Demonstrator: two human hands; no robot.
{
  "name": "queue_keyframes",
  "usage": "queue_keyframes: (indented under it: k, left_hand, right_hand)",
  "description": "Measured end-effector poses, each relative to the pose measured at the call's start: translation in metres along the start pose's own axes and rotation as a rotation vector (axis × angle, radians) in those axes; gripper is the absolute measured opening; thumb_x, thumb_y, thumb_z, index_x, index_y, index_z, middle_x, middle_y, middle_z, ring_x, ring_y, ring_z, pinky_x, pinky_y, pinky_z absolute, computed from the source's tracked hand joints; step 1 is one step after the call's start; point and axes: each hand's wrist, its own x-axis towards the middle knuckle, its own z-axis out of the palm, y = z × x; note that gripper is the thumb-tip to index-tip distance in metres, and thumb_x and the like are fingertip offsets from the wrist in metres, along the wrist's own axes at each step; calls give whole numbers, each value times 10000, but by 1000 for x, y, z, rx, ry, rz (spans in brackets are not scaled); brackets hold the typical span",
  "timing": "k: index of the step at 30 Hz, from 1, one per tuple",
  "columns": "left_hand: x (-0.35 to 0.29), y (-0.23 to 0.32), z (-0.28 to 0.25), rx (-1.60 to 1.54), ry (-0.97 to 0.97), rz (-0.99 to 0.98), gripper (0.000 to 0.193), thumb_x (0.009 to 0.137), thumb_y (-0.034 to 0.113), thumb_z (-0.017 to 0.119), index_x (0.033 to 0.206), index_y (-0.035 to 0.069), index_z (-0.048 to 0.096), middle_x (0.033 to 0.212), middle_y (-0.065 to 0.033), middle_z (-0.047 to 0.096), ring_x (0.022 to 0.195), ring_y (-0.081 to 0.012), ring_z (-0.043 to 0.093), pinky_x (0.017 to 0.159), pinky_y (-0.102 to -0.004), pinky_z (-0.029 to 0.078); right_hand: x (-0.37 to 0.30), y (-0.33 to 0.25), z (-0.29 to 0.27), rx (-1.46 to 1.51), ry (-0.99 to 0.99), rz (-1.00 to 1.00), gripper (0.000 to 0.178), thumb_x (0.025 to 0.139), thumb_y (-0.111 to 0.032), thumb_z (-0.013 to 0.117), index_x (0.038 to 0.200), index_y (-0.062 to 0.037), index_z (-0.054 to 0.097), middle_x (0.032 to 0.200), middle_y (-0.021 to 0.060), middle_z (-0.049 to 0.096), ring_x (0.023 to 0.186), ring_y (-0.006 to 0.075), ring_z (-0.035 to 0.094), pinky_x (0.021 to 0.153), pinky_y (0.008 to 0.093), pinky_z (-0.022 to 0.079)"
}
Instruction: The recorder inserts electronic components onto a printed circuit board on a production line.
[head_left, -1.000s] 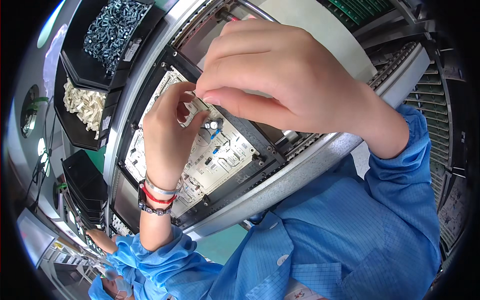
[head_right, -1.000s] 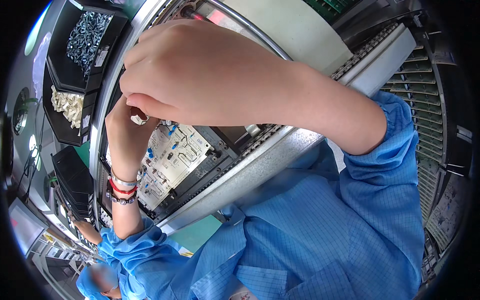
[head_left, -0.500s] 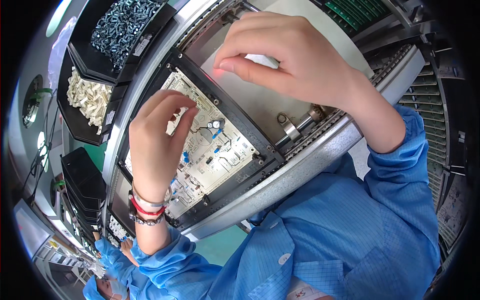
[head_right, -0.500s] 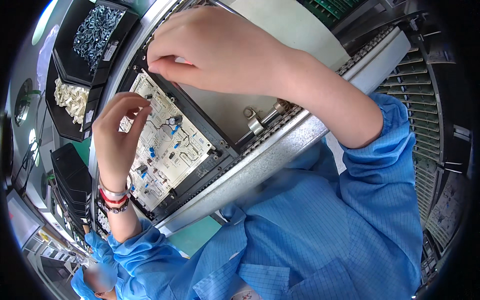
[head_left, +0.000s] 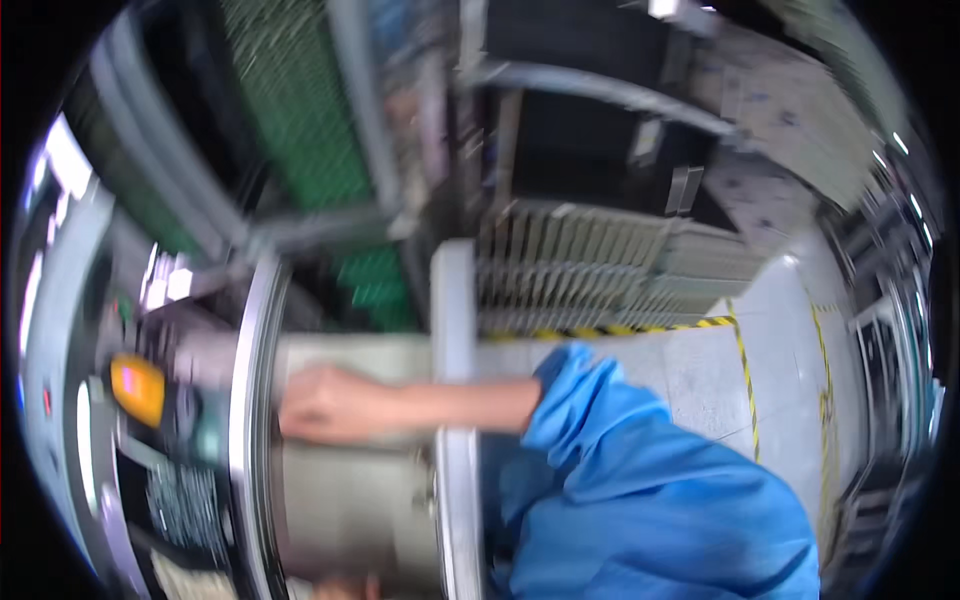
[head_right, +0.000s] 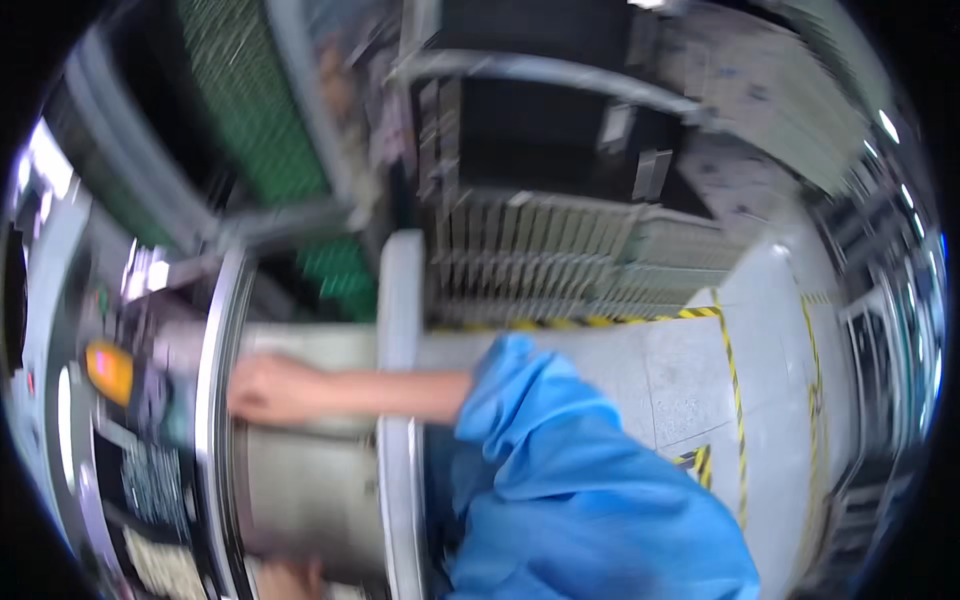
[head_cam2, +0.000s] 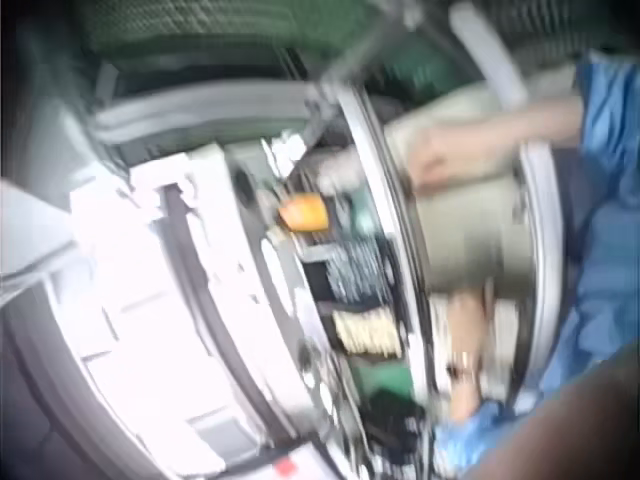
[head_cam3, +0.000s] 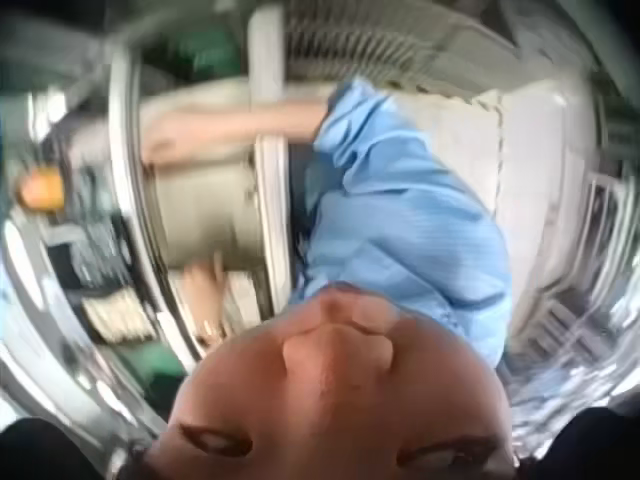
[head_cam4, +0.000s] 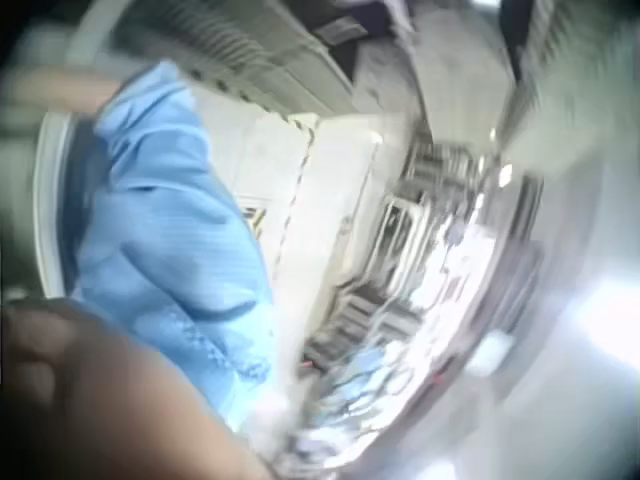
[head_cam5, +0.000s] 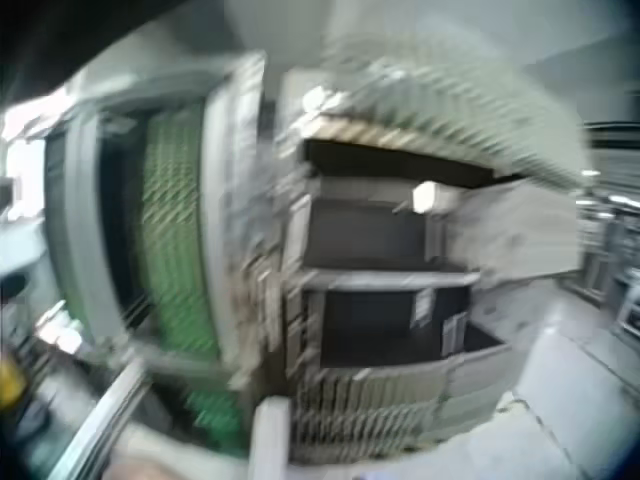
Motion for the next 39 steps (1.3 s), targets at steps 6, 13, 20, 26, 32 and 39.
queue_keyframes:
  k: [6,13,20,26,32,39]
  left_hand:
    - [41,-65,80,320,-59,121,288,840,342,556,999,114,634,960,-163,653,890,-317,632,776,-397,490]
    - [29,49,6,-186,328,237,605,816,415,584,1210,-33,487,1141,-298,536,1069,-380,542,910,-427,437]
    - [64,126,49,-346,721,559,977,731,289,707,1398,-49,78,1440,-300,93,1338,-394,159,1085,-402,193]
    - [31,176,60,-115,718,607,1023,587,71,758,1407,14,149,1421,-334,93,1285,-467,231,1043,-397,301]
    - [23,186,64,-378,818,596,982,582,-33,718,1402,33,182,1445,-292,80,1320,-415,200,1069,-400,260]
    - [10,193,68,-485,740,519,998,600,-61,721,1421,70,169,1448,-271,126,1347,-374,168,1078,-380,238]
  right_hand:
    - [-58,-96,-213,-559,318,-10,56,781,-98,642,816,-67,674,771,64,627,722,220,588,649,326,485]
    - [-115,-269,-451,-1085,1141,-242,204,910,-164,497,883,-5,621,786,40,614,725,102,552,659,229,426]
    - [-199,-405,-673,-1904,1559,-234,294,832,-228,489,1011,-1,542,964,167,578,900,302,563,815,389,437]
    - [-288,-491,-817,-1766,1759,56,447,826,-292,470,1159,2,515,1109,223,584,1064,348,542,914,405,411]
    - [-322,-514,-907,-1662,1517,137,506,872,-337,466,1266,-20,448,1229,181,531,1150,295,500,964,358,377]
    - [-283,-486,-887,-1145,1285,150,438,875,-243,564,1248,-25,492,1133,54,588,1028,120,545,862,267,431]
